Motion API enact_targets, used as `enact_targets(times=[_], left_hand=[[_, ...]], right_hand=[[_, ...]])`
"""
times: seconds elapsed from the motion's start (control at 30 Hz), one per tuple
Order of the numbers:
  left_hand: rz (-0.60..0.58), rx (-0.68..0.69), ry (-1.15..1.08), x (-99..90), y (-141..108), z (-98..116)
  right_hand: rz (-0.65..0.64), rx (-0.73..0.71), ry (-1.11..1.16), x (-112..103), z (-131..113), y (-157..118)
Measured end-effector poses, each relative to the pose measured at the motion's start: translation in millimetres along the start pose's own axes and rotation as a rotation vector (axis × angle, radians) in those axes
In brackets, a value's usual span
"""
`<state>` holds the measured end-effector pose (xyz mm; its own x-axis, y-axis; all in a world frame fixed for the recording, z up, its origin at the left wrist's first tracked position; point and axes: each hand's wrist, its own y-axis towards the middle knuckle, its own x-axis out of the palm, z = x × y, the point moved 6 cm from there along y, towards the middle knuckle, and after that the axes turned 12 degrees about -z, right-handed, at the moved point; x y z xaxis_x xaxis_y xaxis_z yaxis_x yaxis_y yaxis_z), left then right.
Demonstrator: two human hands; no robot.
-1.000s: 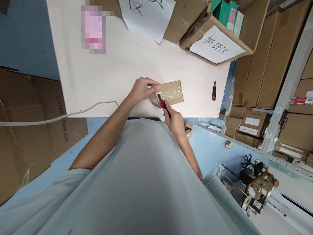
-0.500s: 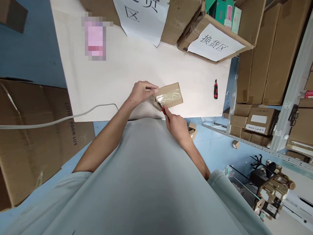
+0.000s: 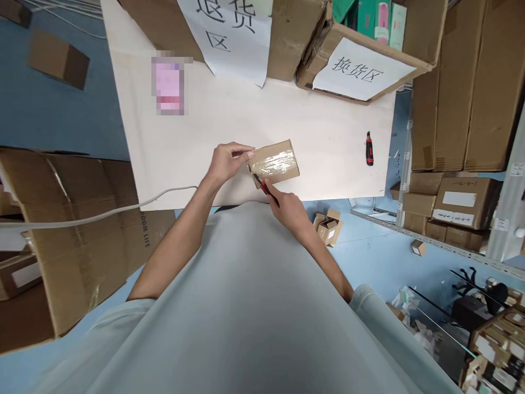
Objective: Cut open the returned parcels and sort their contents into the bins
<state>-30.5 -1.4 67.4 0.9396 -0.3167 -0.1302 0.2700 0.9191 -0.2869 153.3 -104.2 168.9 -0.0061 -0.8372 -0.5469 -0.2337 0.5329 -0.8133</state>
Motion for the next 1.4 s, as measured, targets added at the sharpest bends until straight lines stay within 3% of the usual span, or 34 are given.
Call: enact_targets(times=[0.13, 0.3, 0.47, 0.57, 0.7, 0.8, 0.9, 1.0, 1.07, 1.23, 1.4], left_hand=[[-0.008, -0.014, 0.015, 0.7, -5.1, 3.5], [-0.012, -0.021, 0.059, 14.3, -1.0, 11.1], [-0.029, -0.025, 0.098, 23.1, 7.7, 14.4], [-0.034, -0.025, 0.132, 20.5, 8.0, 13.8], [0.009, -0.009, 0.296, 22.2, 3.1, 23.5], [0.045, 0.075, 0.489, 42.8, 0.4, 47.0], [-0.061, 0.19, 0.609, 82.9, 2.5, 70.6], [-0.183, 0.257, 0.653, 116.9, 6.9, 79.5], [-0.207, 0.272, 0.657, 126.7, 9.9, 77.3], [-0.203, 0.291, 0.648, 127.1, 14.3, 66.1], [-0.216, 0.301, 0.596, 128.6, 17.2, 65.7]], right_hand=[[0.014, -0.095, -0.08, 10.8, 21.6, 4.3], [0.009, -0.2, -0.162, 12.5, 52.9, 18.8], [0.033, -0.263, -0.162, 17.2, 61.3, 25.4], [0.109, -0.263, -0.08, 22.7, 65.2, 14.7], [0.31, -0.205, 0.254, 27.0, 88.7, -5.4], [0.43, -0.095, 0.51, 32.3, 115.5, -11.6], [0.46, -0.019, 0.639, 35.2, 131.6, -10.0], [0.457, 0.005, 0.621, 27.8, 132.8, -8.6], [0.464, 0.01, 0.554, 17.2, 128.4, -9.7], [0.403, 0.084, 0.366, -8.6, 113.9, -11.3], [0.265, 0.273, 0.117, -18.4, 95.1, -12.4]])
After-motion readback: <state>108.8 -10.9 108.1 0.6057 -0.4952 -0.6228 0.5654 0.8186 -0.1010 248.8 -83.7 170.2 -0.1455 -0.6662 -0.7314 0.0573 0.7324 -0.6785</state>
